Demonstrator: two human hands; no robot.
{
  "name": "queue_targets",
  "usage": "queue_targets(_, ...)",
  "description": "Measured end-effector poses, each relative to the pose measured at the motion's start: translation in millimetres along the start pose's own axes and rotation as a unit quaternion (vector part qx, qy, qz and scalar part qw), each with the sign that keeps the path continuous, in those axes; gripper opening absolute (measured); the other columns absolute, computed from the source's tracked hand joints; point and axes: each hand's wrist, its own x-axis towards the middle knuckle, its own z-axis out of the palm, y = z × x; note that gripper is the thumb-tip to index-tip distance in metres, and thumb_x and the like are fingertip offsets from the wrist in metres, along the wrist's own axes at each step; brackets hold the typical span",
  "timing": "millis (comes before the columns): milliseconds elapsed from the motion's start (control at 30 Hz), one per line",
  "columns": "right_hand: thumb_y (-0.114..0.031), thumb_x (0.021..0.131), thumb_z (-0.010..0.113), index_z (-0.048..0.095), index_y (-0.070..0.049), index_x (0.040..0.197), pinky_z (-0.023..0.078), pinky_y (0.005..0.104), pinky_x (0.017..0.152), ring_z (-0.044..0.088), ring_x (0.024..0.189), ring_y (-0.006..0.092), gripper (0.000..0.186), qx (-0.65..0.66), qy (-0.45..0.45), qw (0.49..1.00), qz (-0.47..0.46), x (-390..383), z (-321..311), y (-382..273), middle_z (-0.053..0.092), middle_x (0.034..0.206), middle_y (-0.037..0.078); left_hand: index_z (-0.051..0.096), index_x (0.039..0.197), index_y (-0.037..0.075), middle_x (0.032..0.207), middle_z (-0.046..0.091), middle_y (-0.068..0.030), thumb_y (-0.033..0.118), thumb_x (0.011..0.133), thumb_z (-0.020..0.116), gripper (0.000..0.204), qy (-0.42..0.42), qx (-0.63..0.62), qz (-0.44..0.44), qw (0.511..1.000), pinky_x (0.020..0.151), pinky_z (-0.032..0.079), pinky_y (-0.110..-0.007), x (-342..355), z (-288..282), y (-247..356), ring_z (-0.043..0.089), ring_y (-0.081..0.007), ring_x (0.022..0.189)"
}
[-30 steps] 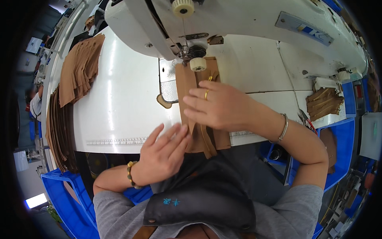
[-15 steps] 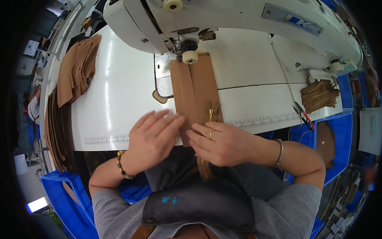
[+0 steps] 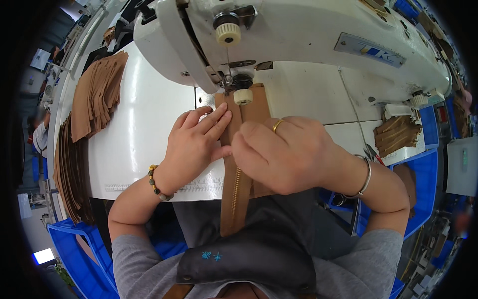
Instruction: Sew a zipper and panel onto a leather bag using an industrial sewing machine.
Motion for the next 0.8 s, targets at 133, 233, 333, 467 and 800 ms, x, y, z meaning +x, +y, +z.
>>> queue_targets(133, -0.016, 0.073, 0.073, 0.065, -0.006, 0.083, 0.047, 0.0264, 0.051, 0.057, 0.062, 0.0134, 0.016, 0.019, 0.148, 0.985, -0.082, 8, 45, 4, 0.059, 0.084, 0.005, 0.066, 0.138, 0.01, 0.145, 0.062, -0.0034, 0.039, 0.077, 0.08, 0.068, 0.007, 0.025, -0.013, 1.0, 0.105, 0.046, -0.041, -1, -1, 2, 0.057, -0.0269, 0.126)
queue_targets(233, -0.016, 0.077, 0.073, 0.068, -0.005, 0.087, 0.051, 0.0257, 0.054, 0.061, 0.066, 0.0134, 0.016, 0.027, 0.065, 0.993, -0.099, 0, 54, 9, 0.062, 0.09, 0.006, 0.066, 0.138, 0.012, 0.142, 0.061, -0.0045, 0.036, 0.077, 0.08, 0.067, 0.006, 0.002, -0.033, 0.999, 0.106, 0.046, -0.042, -2, -2, 2, 0.056, -0.0278, 0.127)
queue_targets(333, -0.015, 0.078, 0.073, 0.07, -0.004, 0.093, 0.054, 0.0248, 0.058, 0.066, 0.07, 0.0146, 0.018, 0.069, -0.015, 0.996, -0.057, -6, 48, 12, 0.067, 0.099, 0.007, 0.066, 0.138, 0.013, 0.14, 0.06, -0.0059, 0.037, 0.077, 0.08, 0.067, -0.006, -0.011, -0.037, 0.999, 0.107, 0.045, -0.043, -4, -3, 2, 0.055, -0.0279, 0.128)
queue_targets(467, -0.013, 0.077, 0.075, 0.073, -0.004, 0.103, 0.055, 0.0249, 0.06, 0.071, 0.079, 0.0172, 0.027, 0.128, 0.087, 0.988, -0.026, -4, 47, 15, 0.07, 0.105, 0.006, 0.067, 0.134, 0.009, 0.141, 0.06, -0.0087, 0.045, 0.081, 0.078, 0.065, 0.004, -0.02, -0.031, 0.999, 0.106, 0.045, -0.046, -3, 0, 0, 0.054, -0.0281, 0.128)
queue_targets(800, -0.014, 0.081, 0.074, 0.074, -0.008, 0.11, 0.059, 0.0281, 0.068, 0.074, 0.09, 0.0193, 0.029, 0.191, 0.03, 0.981, 0.027, -12, 73, 9, 0.073, 0.11, 0.006, 0.06, 0.131, -0.001, 0.143, 0.058, -0.015, 0.037, 0.073, 0.085, 0.074, -0.035, -0.124, -0.083, 0.988, 0.104, 0.049, -0.04, -1, -5, -1, 0.057, -0.0309, 0.126)
